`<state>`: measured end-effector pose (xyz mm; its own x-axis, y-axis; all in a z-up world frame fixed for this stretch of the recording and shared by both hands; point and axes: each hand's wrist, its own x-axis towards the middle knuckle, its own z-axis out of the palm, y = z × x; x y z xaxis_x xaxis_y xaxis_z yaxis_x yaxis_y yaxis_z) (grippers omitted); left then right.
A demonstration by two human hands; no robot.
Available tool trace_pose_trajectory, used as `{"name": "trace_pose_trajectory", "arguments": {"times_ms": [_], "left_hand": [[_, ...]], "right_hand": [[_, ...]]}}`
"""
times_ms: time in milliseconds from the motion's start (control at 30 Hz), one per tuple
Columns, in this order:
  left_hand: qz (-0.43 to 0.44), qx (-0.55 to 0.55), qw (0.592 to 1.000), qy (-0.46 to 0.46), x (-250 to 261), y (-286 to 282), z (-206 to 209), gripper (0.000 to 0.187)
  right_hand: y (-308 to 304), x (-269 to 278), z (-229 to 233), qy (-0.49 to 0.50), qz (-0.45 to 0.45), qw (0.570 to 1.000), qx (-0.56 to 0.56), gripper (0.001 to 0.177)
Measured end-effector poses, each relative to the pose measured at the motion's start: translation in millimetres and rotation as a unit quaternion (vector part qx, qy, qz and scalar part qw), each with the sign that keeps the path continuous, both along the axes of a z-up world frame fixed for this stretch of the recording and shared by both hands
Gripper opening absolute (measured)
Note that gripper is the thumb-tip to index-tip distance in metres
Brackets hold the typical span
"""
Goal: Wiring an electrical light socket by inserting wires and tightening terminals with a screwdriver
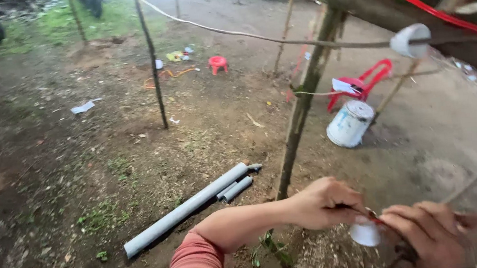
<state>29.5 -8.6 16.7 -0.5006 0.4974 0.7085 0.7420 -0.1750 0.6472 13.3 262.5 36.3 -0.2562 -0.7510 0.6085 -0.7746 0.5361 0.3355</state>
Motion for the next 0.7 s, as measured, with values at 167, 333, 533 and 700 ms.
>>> {"name": "trace_pose_trajectory", "arguments": {"times_ms": [167, 333, 533, 700], "left_hand": [[0.347, -0.039, 0.897, 0.269, 24, -1, 23, 0.035], [0.452, -0.047, 0.802, 0.387, 39, -4, 45, 0.017], [0.391, -0.044, 0.819, 0.418, 36, -2, 46, 0.025], [0.238, -0.032, 0.931, 0.275, 31, 0, 39, 0.026]], "right_hand": [[-15, 24, 20, -0.111, 0.018, 0.991, -0.069, 0.030], [-22, 44, 35, -0.124, -0.002, 0.989, -0.081, 0.049], [-26, 55, 39, -0.162, 0.008, 0.983, -0.081, 0.054], [-26, 57, 39, -0.198, 0.013, 0.978, -0.058, 0.052]]}}
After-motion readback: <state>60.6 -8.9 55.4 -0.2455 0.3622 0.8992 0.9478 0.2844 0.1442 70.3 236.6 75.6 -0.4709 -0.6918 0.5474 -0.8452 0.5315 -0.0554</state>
